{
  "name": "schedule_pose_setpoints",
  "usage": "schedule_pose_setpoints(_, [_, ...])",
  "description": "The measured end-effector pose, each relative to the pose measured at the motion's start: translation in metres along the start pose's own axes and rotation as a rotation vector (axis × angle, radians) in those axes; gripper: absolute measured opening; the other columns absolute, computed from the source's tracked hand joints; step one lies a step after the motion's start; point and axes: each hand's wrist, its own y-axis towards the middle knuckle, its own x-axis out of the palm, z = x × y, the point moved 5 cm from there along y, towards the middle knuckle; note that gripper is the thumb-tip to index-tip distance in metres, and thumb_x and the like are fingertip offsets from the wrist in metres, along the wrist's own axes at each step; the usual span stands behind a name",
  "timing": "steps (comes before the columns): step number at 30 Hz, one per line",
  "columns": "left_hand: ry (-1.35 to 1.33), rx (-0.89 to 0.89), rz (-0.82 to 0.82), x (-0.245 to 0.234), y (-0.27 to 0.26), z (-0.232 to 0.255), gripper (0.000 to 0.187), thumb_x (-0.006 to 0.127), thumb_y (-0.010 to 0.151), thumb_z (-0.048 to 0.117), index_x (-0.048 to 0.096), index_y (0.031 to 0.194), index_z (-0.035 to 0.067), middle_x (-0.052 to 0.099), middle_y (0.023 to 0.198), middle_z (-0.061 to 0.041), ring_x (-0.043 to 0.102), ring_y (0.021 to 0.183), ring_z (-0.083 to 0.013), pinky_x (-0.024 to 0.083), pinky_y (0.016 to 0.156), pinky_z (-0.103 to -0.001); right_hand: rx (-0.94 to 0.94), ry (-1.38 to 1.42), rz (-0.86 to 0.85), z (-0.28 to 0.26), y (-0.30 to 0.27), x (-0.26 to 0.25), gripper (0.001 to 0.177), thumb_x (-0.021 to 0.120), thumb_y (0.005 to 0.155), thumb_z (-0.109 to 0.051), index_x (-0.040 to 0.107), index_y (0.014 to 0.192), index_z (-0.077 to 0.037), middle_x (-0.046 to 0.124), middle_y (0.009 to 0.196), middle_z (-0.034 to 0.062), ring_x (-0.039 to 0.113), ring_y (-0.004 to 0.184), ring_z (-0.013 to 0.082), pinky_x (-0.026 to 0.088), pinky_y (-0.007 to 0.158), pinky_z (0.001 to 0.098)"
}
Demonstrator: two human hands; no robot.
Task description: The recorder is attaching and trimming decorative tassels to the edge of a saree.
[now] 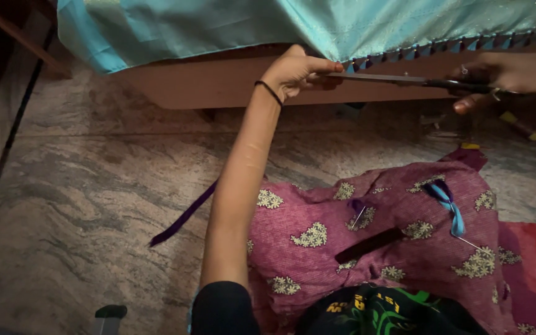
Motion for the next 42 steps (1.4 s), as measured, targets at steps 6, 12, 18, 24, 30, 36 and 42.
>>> schedule_pose_setpoints(6, [-0.036, -0.015, 0.013, 0.004, -0.005, -0.001, 0.034, 0.085, 0.075, 0.003, 0.068, 0.096, -0.016, 0.076, 0.097, -0.026, 0.080, 0.087, -0.0322, 0.064, 0.071, -0.042, -0.095, -0.085, 0.004, -0.053, -0.013, 0.000, 0.065, 0.068, 0.090, -0.046, 0.056, 0.139, -0.006, 0.068, 0.120, 0.0163, 0.062, 0.115, 0.0335, 0.049, 0.100, 0.0538])
schedule_pose_setpoints(12, [-0.085, -0.029, 0.003, 0.001, 0.000, -0.009, 0.031, 0.085, 0.076, 0.002, 0.070, 0.098, -0.014, 0.076, 0.098, -0.023, 0.079, 0.086, -0.0296, 0.064, 0.074, -0.042, 0.287, -0.238, -0.033, -0.047, -0.028, 0.008, 0.049, 0.071, 0.093, -0.044, 0.065, 0.122, -0.005, 0.065, 0.105, 0.0235, 0.066, 0.101, 0.0382, 0.055, 0.094, 0.0557])
schedule_pose_setpoints(18, [-0.098, -0.060, -0.044, -0.007, 0.011, -0.019, 0.035, 0.086, 0.076, 0.005, 0.070, 0.099, -0.016, 0.077, 0.094, -0.024, 0.079, 0.087, -0.0309, 0.064, 0.079, -0.043, 0.063, -0.008, -0.020, -0.023, -0.027, 0.022, 0.067, 0.081, 0.087, -0.038, 0.056, 0.141, -0.008, 0.064, 0.118, 0.0143, 0.062, 0.114, 0.0322, 0.052, 0.098, 0.0547])
schedule_pose_setpoints(24, [-0.040, -0.017, 0.002, 0.001, -0.001, -0.004, 0.038, 0.087, 0.072, 0.003, 0.065, 0.100, -0.010, 0.077, 0.096, -0.022, 0.081, 0.087, -0.0302, 0.064, 0.077, -0.045, 0.168, 0.049, 0.019, -0.067, -0.048, 0.014, 0.060, 0.078, 0.085, -0.031, 0.063, 0.140, -0.013, 0.072, 0.116, 0.0129, 0.067, 0.119, 0.0270, 0.049, 0.108, 0.0476])
schedule_pose_setpoints(30, [-0.020, -0.024, -0.031, -0.001, 0.001, -0.004, 0.032, 0.086, 0.075, 0.003, 0.070, 0.097, -0.015, 0.077, 0.096, -0.025, 0.080, 0.088, -0.0311, 0.064, 0.078, -0.044, 0.050, 0.090, -0.007, -0.042, -0.025, 0.006, 0.055, 0.067, 0.089, -0.037, 0.055, 0.134, -0.008, 0.070, 0.113, 0.0160, 0.069, 0.111, 0.0326, 0.050, 0.104, 0.0522])
schedule_pose_setpoints(36, [-0.024, -0.041, -0.060, -0.007, 0.009, -0.013, 0.031, 0.086, 0.078, 0.005, 0.073, 0.098, -0.014, 0.077, 0.096, -0.023, 0.078, 0.088, -0.0292, 0.064, 0.080, -0.043, -0.247, 0.032, -0.086, -0.054, -0.021, -0.003, 0.058, 0.057, 0.086, -0.050, 0.068, 0.126, -0.010, 0.073, 0.108, 0.0123, 0.072, 0.104, 0.0294, 0.055, 0.094, 0.0493])
schedule_pose_setpoints(42, [-0.054, -0.059, -0.035, -0.002, 0.001, -0.008, 0.032, 0.086, 0.076, 0.004, 0.070, 0.099, -0.013, 0.077, 0.098, -0.022, 0.080, 0.090, -0.0293, 0.063, 0.079, -0.044, 0.083, -0.242, -0.071, -0.102, -0.036, -0.002, 0.051, 0.064, 0.093, -0.049, 0.068, 0.124, -0.008, 0.068, 0.098, 0.0208, 0.068, 0.093, 0.0414, 0.056, 0.088, 0.0556])
